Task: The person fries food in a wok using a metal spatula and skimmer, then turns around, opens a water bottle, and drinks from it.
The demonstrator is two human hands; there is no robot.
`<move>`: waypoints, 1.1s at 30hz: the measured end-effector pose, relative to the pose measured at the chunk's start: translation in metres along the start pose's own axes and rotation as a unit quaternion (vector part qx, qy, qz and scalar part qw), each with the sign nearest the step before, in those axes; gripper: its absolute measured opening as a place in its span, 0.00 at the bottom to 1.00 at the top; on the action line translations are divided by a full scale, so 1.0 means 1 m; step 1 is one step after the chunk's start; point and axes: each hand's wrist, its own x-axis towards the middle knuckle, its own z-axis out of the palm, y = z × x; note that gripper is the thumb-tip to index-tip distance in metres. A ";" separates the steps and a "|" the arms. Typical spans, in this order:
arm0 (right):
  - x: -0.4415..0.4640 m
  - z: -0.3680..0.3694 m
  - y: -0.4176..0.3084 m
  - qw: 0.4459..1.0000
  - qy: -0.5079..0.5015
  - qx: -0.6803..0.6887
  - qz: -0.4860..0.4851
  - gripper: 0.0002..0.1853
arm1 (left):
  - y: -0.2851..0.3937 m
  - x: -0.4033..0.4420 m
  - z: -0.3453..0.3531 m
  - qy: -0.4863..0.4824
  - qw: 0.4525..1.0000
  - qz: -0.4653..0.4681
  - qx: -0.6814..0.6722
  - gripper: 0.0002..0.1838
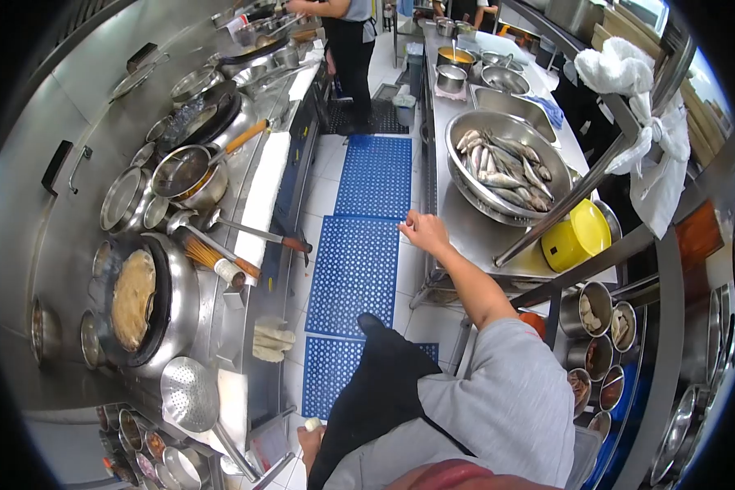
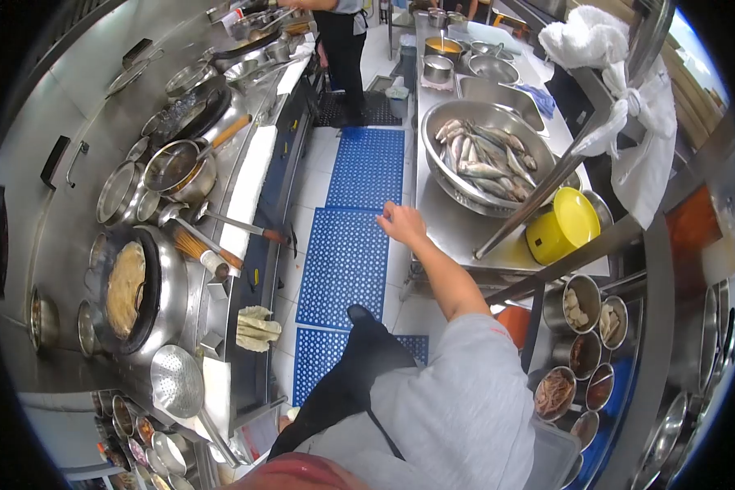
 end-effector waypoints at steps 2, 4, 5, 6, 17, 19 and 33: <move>-0.001 -0.001 -0.001 1.000 0.009 0.017 0.000 0.16 | -0.027 0.016 0.013 -0.005 1.000 -0.025 -0.014 0.33; -0.001 0.000 0.001 0.999 0.018 0.027 -0.002 0.15 | -0.037 0.026 0.017 0.004 1.000 -0.002 0.016 0.31; -0.001 0.002 0.003 0.999 0.036 0.012 -0.005 0.15 | -0.043 0.030 0.019 0.001 1.000 0.014 0.021 0.32; 0.000 0.005 0.006 0.999 0.049 -0.002 -0.010 0.14 | -0.052 0.032 0.022 0.000 0.999 0.026 0.024 0.32; 0.004 0.006 0.002 0.997 0.019 -0.036 -0.066 0.28 | -0.039 0.023 0.011 -0.048 0.994 -0.057 0.080 0.35; 0.007 0.012 0.008 0.994 0.042 -0.053 -0.086 0.28 | -0.022 0.009 0.006 -0.037 0.992 -0.077 0.089 0.40; 0.005 0.015 0.002 0.997 0.056 -0.016 -0.046 0.08 | -0.054 0.024 0.027 -0.038 0.998 -0.006 -0.047 0.22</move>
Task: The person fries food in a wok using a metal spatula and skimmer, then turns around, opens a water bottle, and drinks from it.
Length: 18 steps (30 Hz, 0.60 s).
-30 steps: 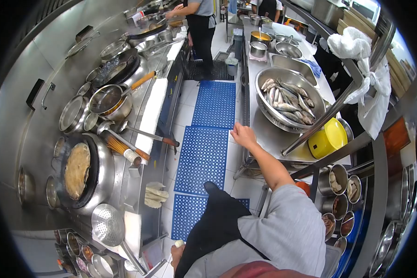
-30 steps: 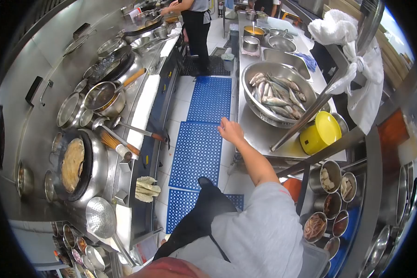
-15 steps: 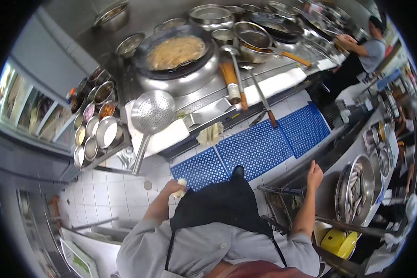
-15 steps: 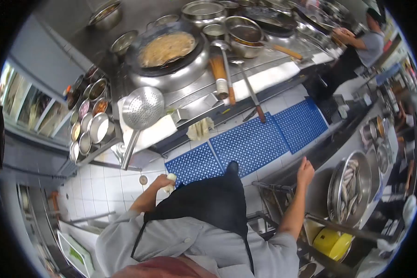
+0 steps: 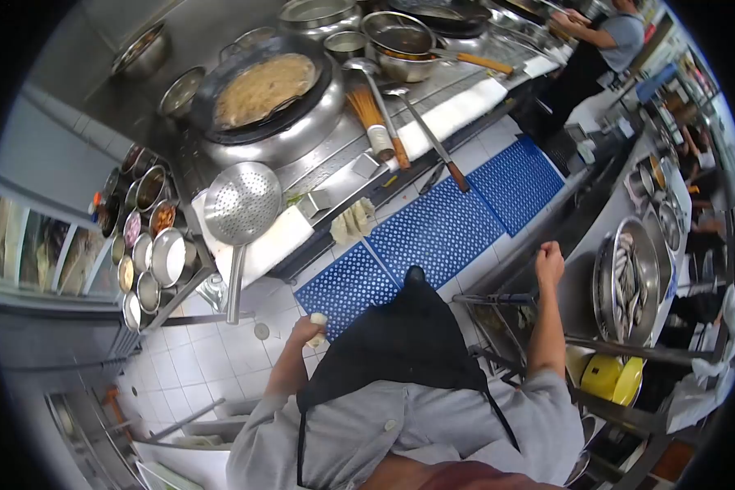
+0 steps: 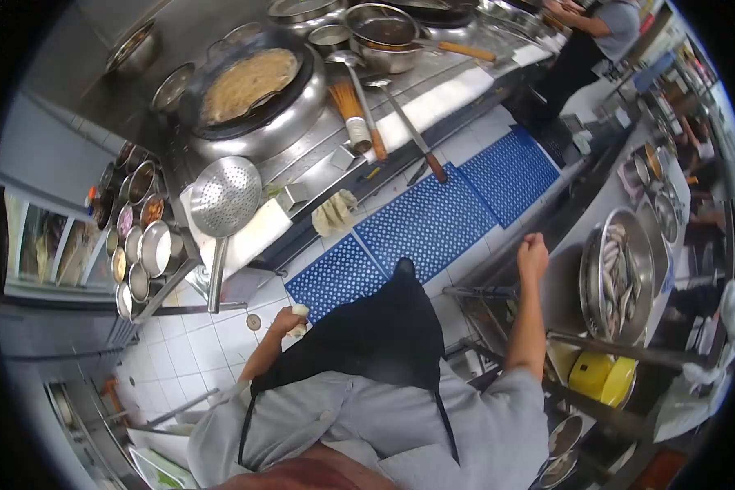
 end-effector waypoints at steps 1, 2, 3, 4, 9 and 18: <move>0.005 0.011 0.004 1.000 -0.018 0.020 0.011 0.09 | 0.006 -0.002 -0.004 0.012 1.000 -0.014 0.009 0.22; 0.012 0.027 0.010 0.998 -0.035 0.040 0.019 0.09 | 0.014 -0.009 -0.007 0.024 0.999 -0.027 0.017 0.22; 0.014 0.042 0.002 0.996 -0.024 0.087 0.011 0.10 | 0.022 -0.014 -0.009 0.038 0.998 -0.042 0.023 0.23; 0.013 0.040 -0.030 0.995 -0.040 0.092 0.015 0.12 | 0.026 -0.015 -0.010 0.037 0.998 -0.053 0.024 0.23; 0.039 0.083 -0.150 0.972 -0.050 0.206 -0.103 0.14 | 0.021 -0.005 -0.005 0.047 0.994 -0.048 0.085 0.26; 0.102 0.165 -0.238 0.935 -0.280 0.137 -0.168 0.22 | 0.065 0.031 -0.003 0.001 0.998 -0.046 0.034 0.25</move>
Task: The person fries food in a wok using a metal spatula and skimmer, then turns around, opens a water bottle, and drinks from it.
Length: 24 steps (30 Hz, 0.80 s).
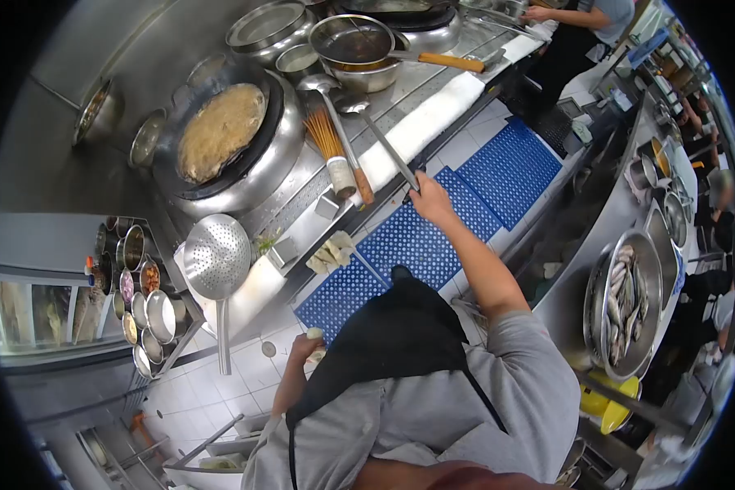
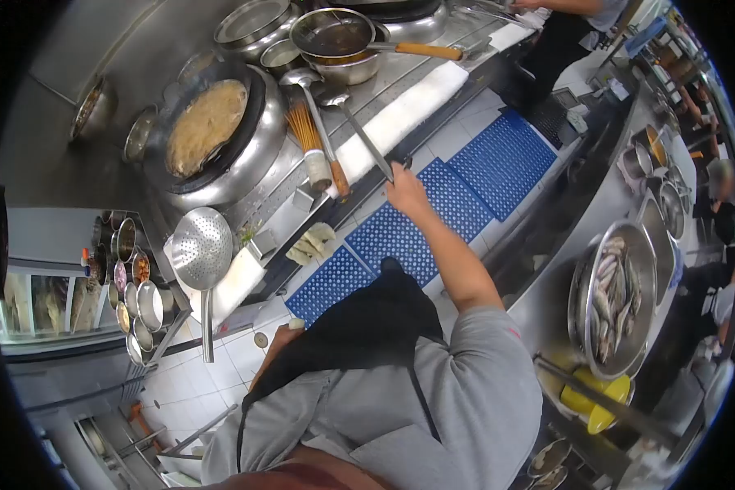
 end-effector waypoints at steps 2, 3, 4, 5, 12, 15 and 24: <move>-0.009 -0.001 0.010 0.999 0.027 0.017 -0.035 0.19 | 0.053 -0.023 -0.014 0.005 0.998 -0.008 -0.066 0.25; -0.020 -0.003 0.014 0.997 0.037 0.026 -0.055 0.18 | 0.075 -0.030 -0.022 0.011 0.998 -0.007 -0.069 0.25; -0.031 -0.009 0.017 0.997 0.021 0.064 -0.029 0.18 | 0.094 -0.035 -0.027 0.021 0.997 -0.006 -0.079 0.25; -0.040 -0.018 0.017 0.995 0.001 0.100 -0.012 0.19 | 0.105 -0.036 -0.029 0.037 0.995 -0.006 -0.096 0.26; -0.008 -0.075 -0.055 0.952 -0.071 0.288 -0.069 0.16 | 0.106 -0.001 -0.026 0.055 0.994 -0.029 -0.091 0.29; 0.036 -0.102 -0.128 0.916 -0.151 0.370 -0.047 0.13 | 0.101 0.000 -0.030 0.056 0.996 -0.042 -0.051 0.29; 0.087 -0.125 -0.224 0.947 -0.071 0.022 -0.313 0.21 | 0.024 -0.012 -0.003 0.120 0.979 -0.118 -0.117 0.31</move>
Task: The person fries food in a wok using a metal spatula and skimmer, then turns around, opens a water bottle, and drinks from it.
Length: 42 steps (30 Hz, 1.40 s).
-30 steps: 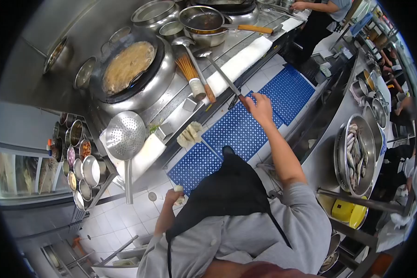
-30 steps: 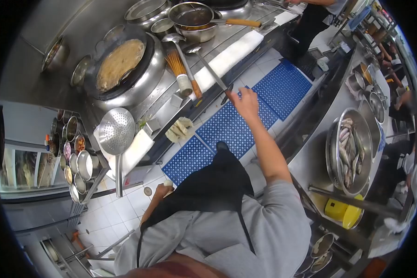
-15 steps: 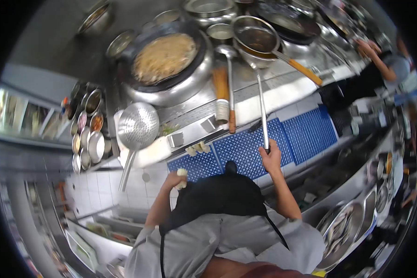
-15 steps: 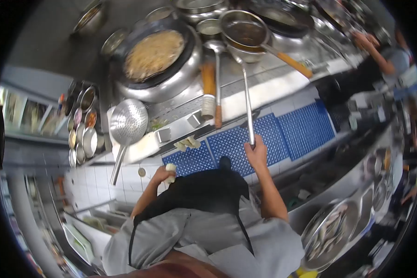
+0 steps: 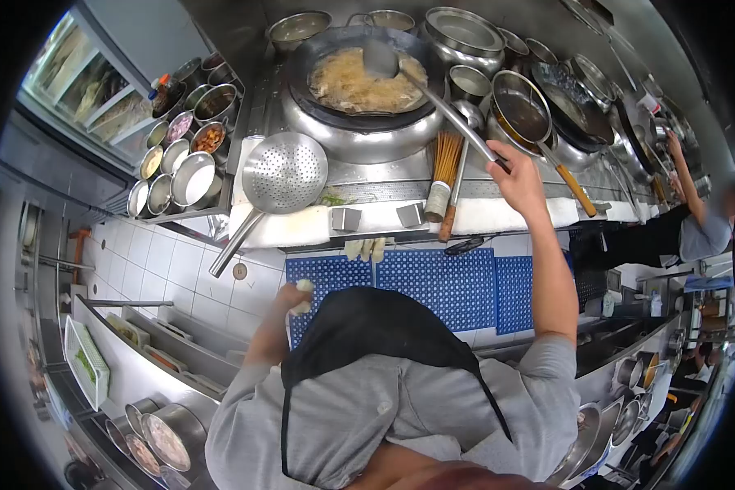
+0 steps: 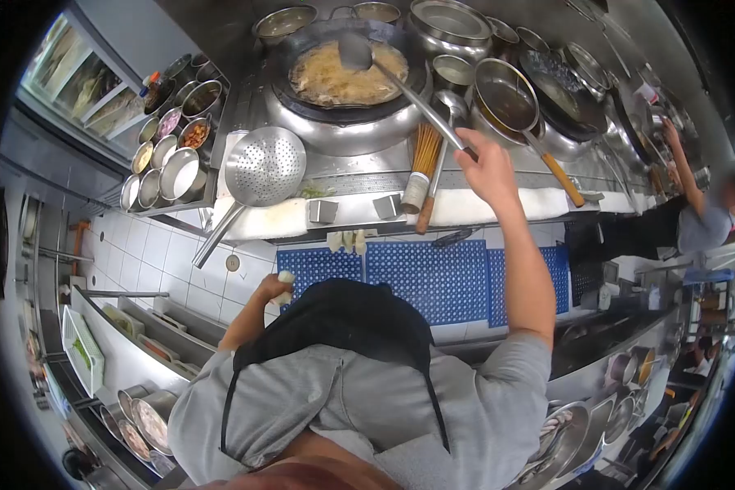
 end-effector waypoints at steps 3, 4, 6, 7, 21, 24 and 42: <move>0.012 -0.014 -0.043 0.995 -0.056 -0.086 -0.007 0.21 | -0.047 0.004 0.021 -0.013 0.999 -0.031 -0.022 0.31; 0.015 -0.014 -0.054 0.991 -0.076 -0.106 -0.013 0.21 | -0.057 -0.003 0.027 -0.030 0.998 -0.047 -0.034 0.31; 0.019 -0.006 -0.069 0.986 -0.100 -0.128 -0.023 0.21 | -0.071 -0.014 0.033 -0.063 0.994 -0.079 -0.052 0.31; 0.021 0.001 -0.076 0.985 -0.104 -0.132 -0.028 0.20 | -0.069 -0.021 0.031 -0.072 0.991 -0.091 -0.062 0.31; 0.018 -0.001 -0.125 0.893 -0.080 -0.427 -0.122 0.10 | -0.031 -0.025 0.017 -0.001 0.996 -0.016 -0.087 0.26; 0.015 0.010 -0.098 0.867 -0.021 -0.470 -0.165 0.08 | -0.022 -0.030 0.004 -0.006 0.993 -0.017 -0.117 0.25; 0.111 0.124 0.022 0.915 0.038 -0.387 -0.108 0.22 | -0.080 -0.075 0.026 -0.009 0.985 -0.103 -0.141 0.28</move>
